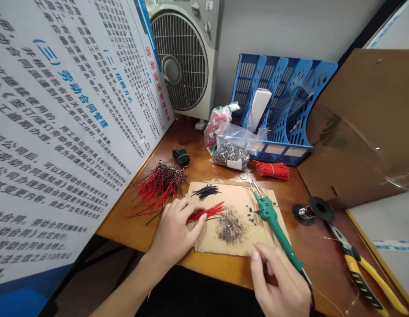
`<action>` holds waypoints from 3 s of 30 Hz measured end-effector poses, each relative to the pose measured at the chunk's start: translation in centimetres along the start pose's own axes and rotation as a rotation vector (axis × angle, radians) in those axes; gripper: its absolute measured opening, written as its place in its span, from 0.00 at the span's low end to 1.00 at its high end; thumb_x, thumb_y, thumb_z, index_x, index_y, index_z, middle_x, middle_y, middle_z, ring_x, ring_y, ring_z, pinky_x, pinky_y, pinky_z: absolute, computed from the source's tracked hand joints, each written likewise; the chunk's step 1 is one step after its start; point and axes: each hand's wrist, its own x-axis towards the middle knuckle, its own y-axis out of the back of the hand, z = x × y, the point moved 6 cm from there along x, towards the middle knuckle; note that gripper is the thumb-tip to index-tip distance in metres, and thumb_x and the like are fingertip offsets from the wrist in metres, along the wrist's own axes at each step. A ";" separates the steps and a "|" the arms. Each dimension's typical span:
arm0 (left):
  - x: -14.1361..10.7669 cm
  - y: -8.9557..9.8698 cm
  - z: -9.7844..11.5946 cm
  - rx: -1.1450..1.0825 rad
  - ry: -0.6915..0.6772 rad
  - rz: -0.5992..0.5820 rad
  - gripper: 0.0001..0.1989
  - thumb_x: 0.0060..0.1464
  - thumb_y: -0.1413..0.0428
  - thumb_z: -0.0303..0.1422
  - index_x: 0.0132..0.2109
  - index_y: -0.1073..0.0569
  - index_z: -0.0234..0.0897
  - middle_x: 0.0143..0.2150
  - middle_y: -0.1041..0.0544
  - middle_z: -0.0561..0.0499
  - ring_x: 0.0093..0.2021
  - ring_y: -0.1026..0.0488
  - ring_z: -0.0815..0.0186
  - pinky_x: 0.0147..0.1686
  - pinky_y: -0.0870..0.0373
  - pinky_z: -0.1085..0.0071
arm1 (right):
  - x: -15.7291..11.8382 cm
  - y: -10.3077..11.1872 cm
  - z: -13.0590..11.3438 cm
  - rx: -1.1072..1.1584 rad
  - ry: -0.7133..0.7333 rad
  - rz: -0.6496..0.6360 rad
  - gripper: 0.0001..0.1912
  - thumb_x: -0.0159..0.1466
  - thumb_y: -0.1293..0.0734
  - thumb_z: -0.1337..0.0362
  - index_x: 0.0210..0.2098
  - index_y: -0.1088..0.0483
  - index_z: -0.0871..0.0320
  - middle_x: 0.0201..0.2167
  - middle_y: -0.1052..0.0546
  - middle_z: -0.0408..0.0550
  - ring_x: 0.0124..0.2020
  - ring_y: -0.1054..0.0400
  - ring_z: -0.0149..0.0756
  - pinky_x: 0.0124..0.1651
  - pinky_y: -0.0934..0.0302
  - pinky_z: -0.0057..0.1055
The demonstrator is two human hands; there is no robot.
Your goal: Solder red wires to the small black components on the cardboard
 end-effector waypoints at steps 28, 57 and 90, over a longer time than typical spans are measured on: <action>0.6 -0.5 -0.2 -0.020 0.076 -0.048 0.07 0.69 0.39 0.35 0.41 0.18 0.40 0.38 0.23 0.50 0.41 0.25 0.60 0.45 0.32 0.61 | 0.5 0.6 -0.1 -0.028 -0.029 -0.032 0.06 0.73 0.29 0.74 0.47 0.23 0.59 0.30 0.23 0.43 0.30 0.26 0.29 0.39 0.31 0.28; 0.3 -0.3 -0.2 0.019 0.064 -0.062 0.04 0.66 0.36 0.35 0.42 0.17 0.42 0.41 0.20 0.50 0.45 0.24 0.57 0.46 0.34 0.59 | 0.6 0.1 -0.3 -0.009 -0.022 -0.026 0.05 0.76 0.31 0.73 0.48 0.24 0.58 0.28 0.31 0.40 0.27 0.35 0.28 0.39 0.34 0.26; 0.0 0.1 1.9 -0.004 -0.169 -0.062 0.03 0.69 0.37 0.29 0.44 0.18 0.41 0.39 0.22 0.53 0.42 0.27 0.60 0.49 0.41 0.61 | 0.0 0.2 0.1 0.007 -0.034 -0.021 0.06 0.75 0.30 0.73 0.49 0.24 0.59 0.32 0.24 0.44 0.29 0.33 0.28 0.41 0.33 0.26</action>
